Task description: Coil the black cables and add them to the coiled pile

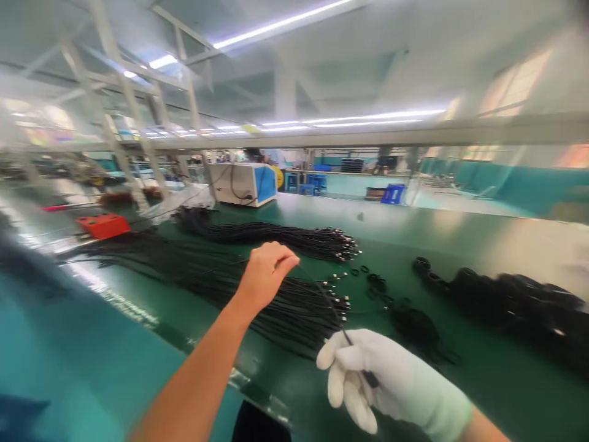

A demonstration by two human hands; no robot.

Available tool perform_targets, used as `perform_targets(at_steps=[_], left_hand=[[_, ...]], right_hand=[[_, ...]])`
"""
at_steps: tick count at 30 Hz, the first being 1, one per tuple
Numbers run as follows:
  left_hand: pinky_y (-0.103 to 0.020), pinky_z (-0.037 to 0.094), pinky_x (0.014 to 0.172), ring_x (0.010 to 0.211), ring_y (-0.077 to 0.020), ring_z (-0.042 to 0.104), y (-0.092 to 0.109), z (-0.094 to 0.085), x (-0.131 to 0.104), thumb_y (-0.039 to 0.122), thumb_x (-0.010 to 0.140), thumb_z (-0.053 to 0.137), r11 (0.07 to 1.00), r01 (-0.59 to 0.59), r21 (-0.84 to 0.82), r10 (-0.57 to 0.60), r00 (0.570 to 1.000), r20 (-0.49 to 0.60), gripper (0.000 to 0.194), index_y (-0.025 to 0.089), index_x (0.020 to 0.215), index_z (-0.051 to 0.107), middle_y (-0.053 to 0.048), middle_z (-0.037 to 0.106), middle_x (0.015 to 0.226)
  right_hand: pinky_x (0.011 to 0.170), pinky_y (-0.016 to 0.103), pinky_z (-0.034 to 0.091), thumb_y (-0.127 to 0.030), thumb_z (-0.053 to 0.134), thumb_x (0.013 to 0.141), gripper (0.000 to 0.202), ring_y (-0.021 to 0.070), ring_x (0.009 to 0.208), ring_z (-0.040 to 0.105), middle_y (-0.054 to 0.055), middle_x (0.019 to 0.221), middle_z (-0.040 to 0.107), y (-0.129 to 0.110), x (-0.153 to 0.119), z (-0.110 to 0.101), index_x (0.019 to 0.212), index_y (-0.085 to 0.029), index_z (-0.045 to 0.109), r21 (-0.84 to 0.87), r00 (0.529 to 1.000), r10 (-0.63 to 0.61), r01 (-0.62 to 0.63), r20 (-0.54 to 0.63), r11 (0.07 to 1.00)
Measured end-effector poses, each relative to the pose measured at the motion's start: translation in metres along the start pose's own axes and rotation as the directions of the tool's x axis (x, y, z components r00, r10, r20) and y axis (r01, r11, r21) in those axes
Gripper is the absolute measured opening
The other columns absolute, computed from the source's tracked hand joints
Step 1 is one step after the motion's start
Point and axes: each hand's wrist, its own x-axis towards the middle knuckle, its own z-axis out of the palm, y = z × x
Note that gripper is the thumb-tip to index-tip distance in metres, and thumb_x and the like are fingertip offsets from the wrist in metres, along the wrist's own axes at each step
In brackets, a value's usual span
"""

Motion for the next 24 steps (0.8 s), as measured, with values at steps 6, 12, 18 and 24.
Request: perform_targets(at_steps=[6,12,18,24], left_hand=[[-0.04,0.012,0.11,0.091,-0.0133,0.054,0.044,0.028,-0.016,0.022,0.084,0.055,0.967,-0.207,-0.15,0.256,0.805,0.535,0.013,0.027,0.08,0.067,0.006,0.064,0.082],[-0.036,0.014,0.11,0.086,-0.0113,0.055,0.052,0.039,-0.003,0.017,0.084,0.053,0.964,-0.144,-0.225,0.253,0.756,0.603,0.017,0.025,0.076,0.065,0.006,0.063,0.081],[-0.031,0.034,0.098,0.09,-0.014,0.057,0.048,0.069,-0.006,0.024,0.09,0.045,0.973,-0.122,-0.194,0.212,0.798,0.564,0.021,0.027,0.092,0.067,0.003,0.067,0.09],[-0.027,0.049,0.072,0.08,-0.0171,0.064,0.007,0.091,-0.062,0.025,0.092,0.037,0.963,-0.088,0.255,-0.011,0.931,0.364,0.028,0.024,0.096,0.065,-0.001,0.07,0.092]], right_hand=[[0.028,0.022,0.043,-0.033,0.045,0.077,0.037,0.0208,0.044,0.063,0.018,0.075,0.069,0.02,0.007,-0.029,0.095,-0.003,0.059,0.337,0.97,0.024,-0.107,0.24,0.935],[0.037,0.02,0.048,-0.03,0.049,0.072,0.042,0.02,0.056,0.068,0.017,0.078,0.07,0.034,0.01,-0.038,0.102,-0.002,0.058,0.363,0.951,0.037,-0.153,0.306,0.919],[0.032,0.015,0.041,-0.04,0.051,0.072,0.042,0.0148,0.045,0.062,0.016,0.069,0.068,0.031,-0.002,-0.048,0.085,-0.001,0.061,0.371,0.977,-0.03,-0.053,0.213,0.927],[0.055,0.032,0.052,-0.04,0.049,0.086,0.028,0.0181,0.067,0.065,0.002,0.076,0.064,-0.026,-0.041,-0.064,0.101,-0.016,0.052,0.425,0.893,-0.45,0.417,-0.026,0.803]])
